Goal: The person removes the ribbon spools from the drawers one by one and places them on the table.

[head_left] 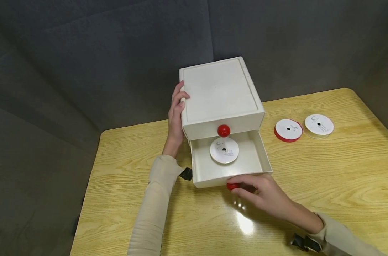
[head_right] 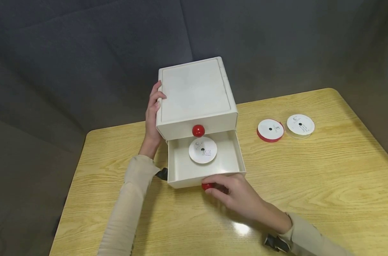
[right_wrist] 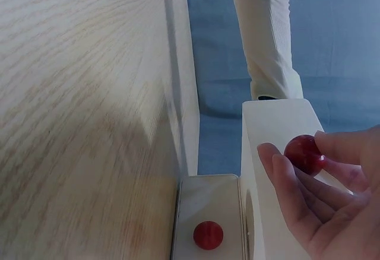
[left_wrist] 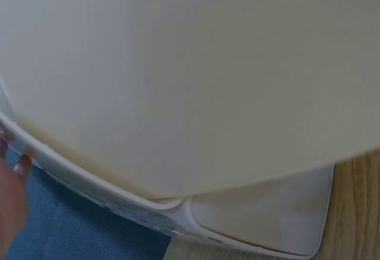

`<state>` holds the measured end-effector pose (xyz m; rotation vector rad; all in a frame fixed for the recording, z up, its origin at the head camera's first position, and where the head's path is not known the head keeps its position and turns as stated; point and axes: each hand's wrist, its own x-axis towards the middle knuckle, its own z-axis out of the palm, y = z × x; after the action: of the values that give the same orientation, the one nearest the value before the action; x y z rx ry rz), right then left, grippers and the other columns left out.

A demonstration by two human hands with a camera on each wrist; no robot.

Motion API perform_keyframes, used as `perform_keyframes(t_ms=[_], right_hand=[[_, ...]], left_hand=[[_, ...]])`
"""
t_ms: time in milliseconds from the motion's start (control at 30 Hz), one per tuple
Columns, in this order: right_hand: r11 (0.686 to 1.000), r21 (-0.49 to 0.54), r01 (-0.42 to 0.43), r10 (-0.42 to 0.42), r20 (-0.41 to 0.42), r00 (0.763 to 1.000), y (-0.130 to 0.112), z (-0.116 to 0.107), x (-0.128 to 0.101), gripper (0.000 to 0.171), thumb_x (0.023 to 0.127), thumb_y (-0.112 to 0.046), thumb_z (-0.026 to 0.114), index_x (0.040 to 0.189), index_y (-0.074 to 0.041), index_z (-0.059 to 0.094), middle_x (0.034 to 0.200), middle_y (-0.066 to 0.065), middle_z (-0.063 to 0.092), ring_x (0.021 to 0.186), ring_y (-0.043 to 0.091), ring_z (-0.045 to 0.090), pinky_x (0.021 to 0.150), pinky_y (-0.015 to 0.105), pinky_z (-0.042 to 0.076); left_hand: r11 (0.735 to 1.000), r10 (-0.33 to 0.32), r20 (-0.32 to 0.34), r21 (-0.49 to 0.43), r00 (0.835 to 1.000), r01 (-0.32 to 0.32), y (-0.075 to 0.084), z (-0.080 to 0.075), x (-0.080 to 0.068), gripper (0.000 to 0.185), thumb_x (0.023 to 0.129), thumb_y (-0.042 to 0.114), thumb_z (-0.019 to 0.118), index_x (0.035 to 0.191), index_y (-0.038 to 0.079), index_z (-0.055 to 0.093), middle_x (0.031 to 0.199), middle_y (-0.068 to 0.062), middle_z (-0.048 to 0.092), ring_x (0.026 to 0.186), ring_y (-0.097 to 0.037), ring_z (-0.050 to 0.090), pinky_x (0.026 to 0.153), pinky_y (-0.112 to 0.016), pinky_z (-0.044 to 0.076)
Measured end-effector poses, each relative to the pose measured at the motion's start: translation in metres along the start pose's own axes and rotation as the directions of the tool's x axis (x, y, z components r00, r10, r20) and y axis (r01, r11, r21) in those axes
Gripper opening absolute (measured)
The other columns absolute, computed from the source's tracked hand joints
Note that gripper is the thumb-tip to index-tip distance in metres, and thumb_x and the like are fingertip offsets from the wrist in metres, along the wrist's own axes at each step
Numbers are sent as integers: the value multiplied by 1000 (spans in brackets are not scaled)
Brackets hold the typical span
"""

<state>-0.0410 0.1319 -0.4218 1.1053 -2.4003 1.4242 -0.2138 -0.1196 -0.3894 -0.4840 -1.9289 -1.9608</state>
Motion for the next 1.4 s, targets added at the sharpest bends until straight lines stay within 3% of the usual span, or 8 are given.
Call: perform_keyframes(t_ms=[200, 400, 600, 767, 933, 1167, 1400], right_hand=[[1000, -21, -17, 18, 84, 996, -5, -6, 2, 30, 86, 3, 77, 115, -6, 75, 104, 0, 78, 89, 6, 71, 76, 29, 59], [990, -129, 52, -25, 202, 979, -20, -26, 10, 22, 94, -9, 74, 116, -11, 75, 106, -2, 78, 90, 5, 71, 73, 30, 59], [992, -94, 90, -77, 130, 989, -26, -49, 25, 20, 89, -1, 74, 106, -11, 78, 98, -4, 78, 81, 1, 68, 68, 19, 54], [993, -105, 49, -45, 35, 998, -19, -64, 38, 28, 82, 6, 77, 105, -11, 78, 94, -8, 76, 76, 0, 65, 64, 16, 51], [990, -139, 28, -23, 32, 999, -6, -71, 48, 31, 82, 3, 80, 109, -10, 76, 104, -5, 75, 85, 8, 69, 73, 21, 54], [976, -216, -32, 69, 167, 983, 6, -67, 58, 35, 87, -7, 81, 121, -4, 72, 123, 5, 70, 114, 24, 66, 90, 42, 55], [965, -260, -25, 92, 250, 964, 11, -61, 65, 36, 89, -8, 79, 123, -2, 70, 128, 13, 69, 118, 32, 65, 96, 51, 54]], left_hand=[[1000, 4, 1, -4, 1000, -4, 0, 0, 1, 38, 93, 29, 35, 112, 1, 52, 165, -8, 33, 151, -16, 27, 121, -37, 19], [1000, -3, -4, -10, 1000, 3, -1, -2, 2, 29, 93, 29, 36, 106, 14, 58, 165, -7, 33, 151, -16, 27, 121, -37, 19], [1000, 5, -8, -14, 1000, -5, -2, -3, 3, 28, 93, 28, 36, 105, 16, 58, 165, -8, 34, 150, -16, 27, 121, -36, 20], [1000, -1, -8, -20, 1000, 0, -3, -3, 2, 25, 93, 28, 36, 104, 27, 59, 165, -8, 33, 151, -16, 27, 121, -36, 19], [999, -7, -4, -31, 1000, 7, -3, -2, 1, 25, 93, 28, 37, 103, 30, 59, 165, -8, 33, 151, -17, 27, 121, -37, 20], [1000, -6, 1, -27, 1000, 6, -2, 0, 1, 27, 93, 28, 37, 105, 20, 59, 165, -7, 33, 151, -16, 27, 121, -37, 20], [1000, -10, 1, -29, 1000, 10, -1, 0, 1, 28, 93, 29, 36, 105, 17, 59, 165, -7, 33, 150, -16, 27, 120, -38, 20]])
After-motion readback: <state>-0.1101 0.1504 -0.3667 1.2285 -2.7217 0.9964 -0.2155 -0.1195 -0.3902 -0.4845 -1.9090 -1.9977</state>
